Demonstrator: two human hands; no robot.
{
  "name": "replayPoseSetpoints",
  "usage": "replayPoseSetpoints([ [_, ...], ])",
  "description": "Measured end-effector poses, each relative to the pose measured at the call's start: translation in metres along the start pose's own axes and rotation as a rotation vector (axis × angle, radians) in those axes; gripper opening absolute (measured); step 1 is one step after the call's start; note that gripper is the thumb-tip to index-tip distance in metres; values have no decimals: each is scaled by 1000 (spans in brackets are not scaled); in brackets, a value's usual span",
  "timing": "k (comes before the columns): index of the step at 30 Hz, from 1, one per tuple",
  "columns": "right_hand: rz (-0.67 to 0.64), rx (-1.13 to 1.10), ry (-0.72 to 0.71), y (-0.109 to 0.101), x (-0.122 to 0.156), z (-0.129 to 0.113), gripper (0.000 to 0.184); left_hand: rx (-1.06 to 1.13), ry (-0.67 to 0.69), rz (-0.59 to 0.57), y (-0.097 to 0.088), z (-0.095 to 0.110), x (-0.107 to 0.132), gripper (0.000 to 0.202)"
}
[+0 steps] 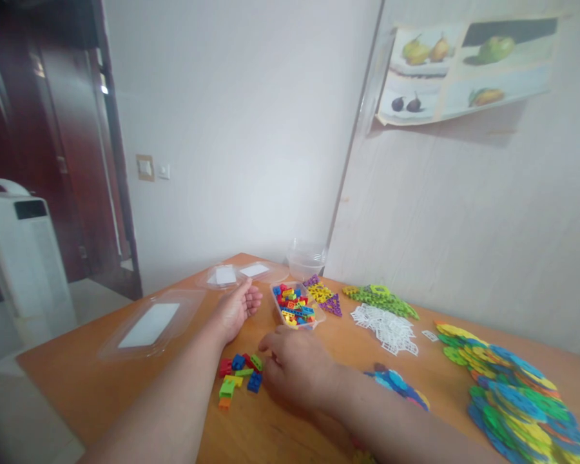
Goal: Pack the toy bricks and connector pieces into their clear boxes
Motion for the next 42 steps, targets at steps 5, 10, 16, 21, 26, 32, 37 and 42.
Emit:
replayPoseSetpoints([
  [5,-109,87,-95,12,-4,-7,32,6,-3,-6,0,-1,-2,44],
  [10,-127,65,-44,17,-7,-2,30,1,-7,0,-1,-2,-3,44],
  [16,-103,60,-1,22,-5,0,21,4,3,-12,-1,-2,-3,44],
  [21,-8,24,29,12,-3,4,23,-2,4,0,0,-1,1,44],
  [26,209,-4,52,-27,-15,28,23,-4,11,-21,0,-2,-1,43],
  [32,407,63,233,-55,-21,56,22,6,7,-20,0,-2,-1,42],
  [37,130,-88,79,-22,-10,18,17,-14,8,-12,-2,-4,-4,45],
  [42,-74,-129,14,7,1,-11,21,-16,8,-11,-2,-4,-6,45],
])
Point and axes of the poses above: each hand's wrist, its own x-axis away from the middle knuckle, its own y-axis out of the palm, z = x × y, the point moved 5 cm from there along -x, towards the middle knuckle, and after that the axes turned 4 degrees about x, right-handed, at the moved point
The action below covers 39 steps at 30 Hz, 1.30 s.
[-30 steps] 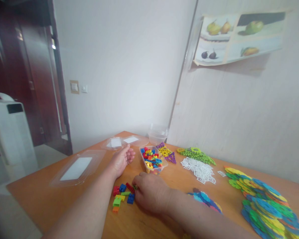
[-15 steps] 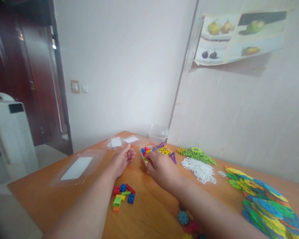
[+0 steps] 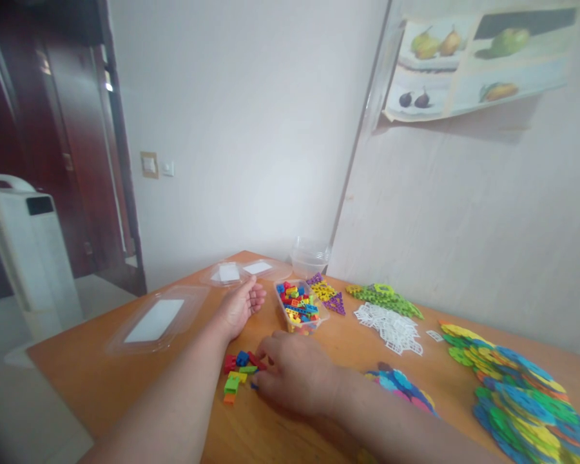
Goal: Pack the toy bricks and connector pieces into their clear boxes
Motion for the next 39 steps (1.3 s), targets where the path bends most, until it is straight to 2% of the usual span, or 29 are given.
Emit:
replayPoseSetpoints([
  [4,-37,42,0,7,1,-3,19,-6,-4,9,0,1,1,45],
  [9,11,46,18,2,2,1,14,-3,3,3,0,2,3,45],
  [14,193,25,63,-35,-11,28,12,5,1,-8,2,3,5,44],
  [18,415,83,215,-70,-23,61,18,19,4,-8,3,4,7,44],
  [20,487,93,242,-76,-24,66,21,22,1,-5,2,3,6,45],
  [22,462,85,190,-71,-22,57,17,15,-4,-11,2,2,5,46],
  [25,276,42,56,-45,-16,30,13,-3,-3,-13,1,0,1,47],
  [27,148,49,37,-25,-12,16,14,-8,-1,-2,0,-1,0,47],
  [30,26,124,52,-2,-8,8,18,-8,-5,15,0,0,1,46],
  [35,-36,231,66,15,-11,13,18,6,-10,5,1,2,4,46],
  [39,-3,253,84,6,-9,12,17,2,-10,20,2,4,6,46],
])
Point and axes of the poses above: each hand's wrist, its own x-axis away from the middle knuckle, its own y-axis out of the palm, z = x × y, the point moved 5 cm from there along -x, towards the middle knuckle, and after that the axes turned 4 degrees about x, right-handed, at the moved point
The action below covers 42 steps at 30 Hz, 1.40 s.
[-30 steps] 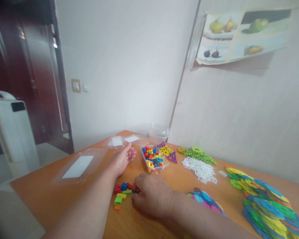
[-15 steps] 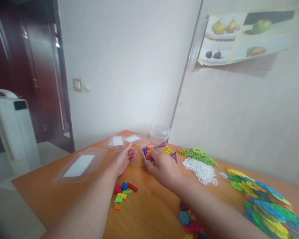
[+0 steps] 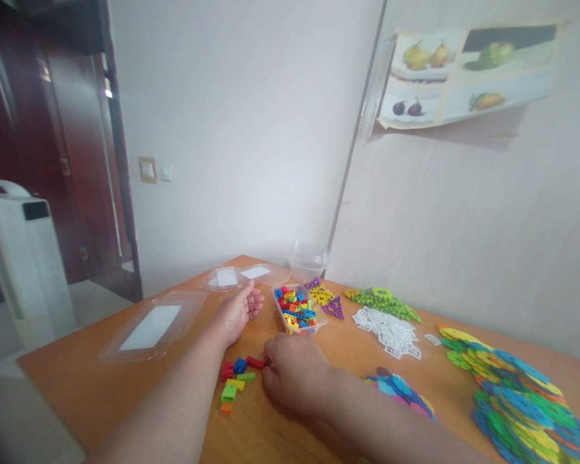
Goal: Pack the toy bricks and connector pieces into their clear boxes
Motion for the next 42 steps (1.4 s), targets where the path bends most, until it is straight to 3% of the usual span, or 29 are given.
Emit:
replayPoseSetpoints([
  [5,132,-9,66,-35,-7,21,14,1,9,-20,1,1,2,45],
  [11,261,-3,313,-61,-18,68,22,20,6,-15,1,0,2,43],
  [13,263,-50,258,-58,-18,63,21,18,7,-15,1,0,1,44],
  [17,194,-184,37,-37,-15,25,15,13,3,-27,1,-1,-1,46],
  [24,10,-171,-9,-2,-25,-20,26,11,8,-12,1,0,0,48],
  [32,-2,-159,-30,5,-30,-22,15,3,-2,4,1,-1,-1,47],
  [38,145,-207,3,-15,-34,-1,15,15,17,-37,1,-3,-3,47],
  [42,65,-199,12,-15,-35,0,13,15,10,-33,1,-3,-4,48],
])
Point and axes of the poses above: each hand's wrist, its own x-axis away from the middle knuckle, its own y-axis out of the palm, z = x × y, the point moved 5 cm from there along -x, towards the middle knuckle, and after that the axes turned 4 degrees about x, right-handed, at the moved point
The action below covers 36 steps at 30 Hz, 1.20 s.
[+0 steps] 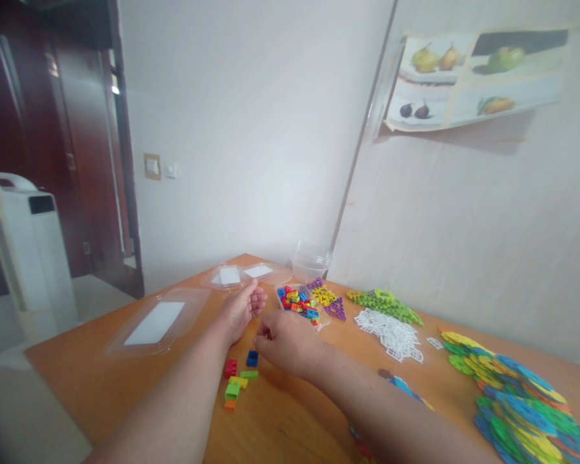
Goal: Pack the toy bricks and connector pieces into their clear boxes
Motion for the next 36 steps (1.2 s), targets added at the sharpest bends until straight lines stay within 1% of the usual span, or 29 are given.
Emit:
replayPoseSetpoints([
  [3,-60,30,-21,11,4,-9,19,-2,-2,13,-1,-1,0,48],
  [5,-83,83,-6,19,6,-13,22,-6,-3,22,-1,-1,0,48],
  [7,-92,124,12,24,7,-16,19,-7,-5,26,-1,-1,0,47],
  [9,-93,115,23,22,7,-16,16,-3,-3,29,-1,-1,0,47],
  [10,-80,101,24,18,7,-16,16,1,-2,26,-1,0,1,47],
  [12,-13,74,24,4,4,-12,15,11,3,11,0,0,1,46],
  [16,215,94,68,-38,-6,5,16,18,8,-21,0,1,1,46],
  [18,314,97,129,-54,-9,17,25,18,4,-17,0,0,1,45],
  [20,367,75,167,-61,-10,24,31,14,0,-7,-1,0,1,44],
  [21,367,61,160,-60,-9,24,30,11,-3,-6,-1,0,0,44],
  [23,317,37,96,-52,-5,18,22,3,-6,-5,-1,-1,0,44],
  [25,223,13,8,-37,3,7,18,-3,-6,-6,0,0,0,45],
  [28,42,-35,-96,-13,15,-8,21,-6,-8,15,0,-1,0,47],
  [31,-93,-19,-146,6,25,-16,26,-9,-11,31,0,0,0,48],
  [33,-143,30,-157,15,28,-18,25,-13,-11,30,-1,0,0,49],
  [36,-160,92,-152,22,30,-19,21,-17,-14,30,-1,-1,-1,48],
])
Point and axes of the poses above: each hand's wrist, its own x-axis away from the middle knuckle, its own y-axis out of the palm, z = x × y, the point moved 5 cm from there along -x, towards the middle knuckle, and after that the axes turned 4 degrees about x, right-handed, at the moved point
